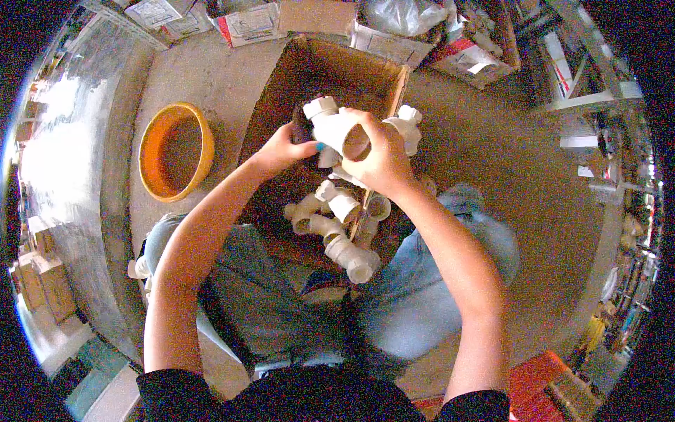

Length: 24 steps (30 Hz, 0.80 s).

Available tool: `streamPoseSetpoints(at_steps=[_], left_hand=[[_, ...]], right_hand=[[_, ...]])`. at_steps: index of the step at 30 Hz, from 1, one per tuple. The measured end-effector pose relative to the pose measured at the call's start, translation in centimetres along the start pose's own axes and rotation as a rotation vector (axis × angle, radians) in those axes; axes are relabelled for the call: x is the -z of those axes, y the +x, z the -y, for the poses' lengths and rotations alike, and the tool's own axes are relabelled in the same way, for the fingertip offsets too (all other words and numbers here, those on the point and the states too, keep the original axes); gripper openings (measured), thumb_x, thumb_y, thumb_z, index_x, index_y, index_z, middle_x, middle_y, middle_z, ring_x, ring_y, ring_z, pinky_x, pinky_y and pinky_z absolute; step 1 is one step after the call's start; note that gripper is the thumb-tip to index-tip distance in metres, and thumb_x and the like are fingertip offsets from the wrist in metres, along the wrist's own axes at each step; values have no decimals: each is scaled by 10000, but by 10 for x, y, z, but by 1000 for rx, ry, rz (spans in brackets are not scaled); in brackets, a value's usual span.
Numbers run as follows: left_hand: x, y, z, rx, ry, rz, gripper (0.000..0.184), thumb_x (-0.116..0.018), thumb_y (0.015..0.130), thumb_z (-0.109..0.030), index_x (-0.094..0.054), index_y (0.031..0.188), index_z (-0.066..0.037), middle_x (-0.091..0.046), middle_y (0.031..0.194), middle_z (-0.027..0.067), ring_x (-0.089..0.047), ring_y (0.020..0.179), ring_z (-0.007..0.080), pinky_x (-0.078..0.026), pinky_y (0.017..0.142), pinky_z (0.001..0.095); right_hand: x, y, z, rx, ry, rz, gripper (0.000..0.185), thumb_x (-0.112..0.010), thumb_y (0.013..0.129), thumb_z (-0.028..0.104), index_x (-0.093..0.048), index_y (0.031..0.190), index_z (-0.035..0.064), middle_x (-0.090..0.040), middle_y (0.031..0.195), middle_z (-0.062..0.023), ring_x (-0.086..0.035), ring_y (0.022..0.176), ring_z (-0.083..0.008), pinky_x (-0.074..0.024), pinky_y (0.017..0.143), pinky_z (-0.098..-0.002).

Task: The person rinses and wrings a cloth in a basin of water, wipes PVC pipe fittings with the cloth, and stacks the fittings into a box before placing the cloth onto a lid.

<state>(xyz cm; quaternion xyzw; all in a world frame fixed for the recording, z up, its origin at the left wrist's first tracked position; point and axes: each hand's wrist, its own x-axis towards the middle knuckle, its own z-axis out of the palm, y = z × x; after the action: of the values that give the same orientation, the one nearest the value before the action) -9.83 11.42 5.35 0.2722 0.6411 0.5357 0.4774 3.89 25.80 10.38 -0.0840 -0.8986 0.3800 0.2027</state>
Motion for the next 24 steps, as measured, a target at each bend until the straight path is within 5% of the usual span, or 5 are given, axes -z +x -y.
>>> streamPoseSetpoints(at_steps=[12, 16, 19, 22, 24], left_hand=[[1, -6, 9, -95, -618, 286, 565, -709, 687, -314, -486, 1110, -13, -569, 1007, 55, -534, 937, 160, -430, 838, 316], [-11, -8, 2, -163, -665, 37, 370, -665, 748, -146, -524, 1063, -12, -588, 971, 43, -556, 861, 138, -452, 794, 295], [-35, -9, -20, -198, -499, -400, 335, -652, 767, -113, -523, 1046, 18, -595, 937, 41, -542, 838, 94, -455, 758, 262], [-43, -19, -28, -339, 273, -682, 520, -714, 665, -139, -489, 1105, 22, -558, 1067, 149, -543, 973, 262, -430, 845, 330], [-38, -15, -18, -786, 854, -514, 728, -711, 611, -206, -395, 1230, 9, -346, 1316, 193, -268, 1251, 380, -219, 1021, 468]], right_hand=[[21, -10, -19, 276, 127, 183, 648, -700, 558, 46, -444, 1152, 86, -506, 1170, -118, -488, 1093, -273, -382, 939, -355], [12, -10, -19, 73, 332, 94, 632, -670, 563, -16, -446, 1147, 77, -512, 1171, -119, -492, 1097, -246, -391, 929, -338], [9, -2, -18, -40, 237, -37, 617, -656, 572, -34, -457, 1144, 86, -552, 1114, -118, -528, 1054, -242, -407, 903, -314], [-1, 4, -5, -166, 218, -68, 611, -654, 579, -31, -458, 1145, 88, -574, 1070, -130, -557, 1008, -250, -435, 854, -317], [-6, 8, -4, -164, 186, -72, 571, -660, 603, -14, -465, 1131, 84, -596, 1013, -144, -588, 946, -260, -461, 795, -330]])
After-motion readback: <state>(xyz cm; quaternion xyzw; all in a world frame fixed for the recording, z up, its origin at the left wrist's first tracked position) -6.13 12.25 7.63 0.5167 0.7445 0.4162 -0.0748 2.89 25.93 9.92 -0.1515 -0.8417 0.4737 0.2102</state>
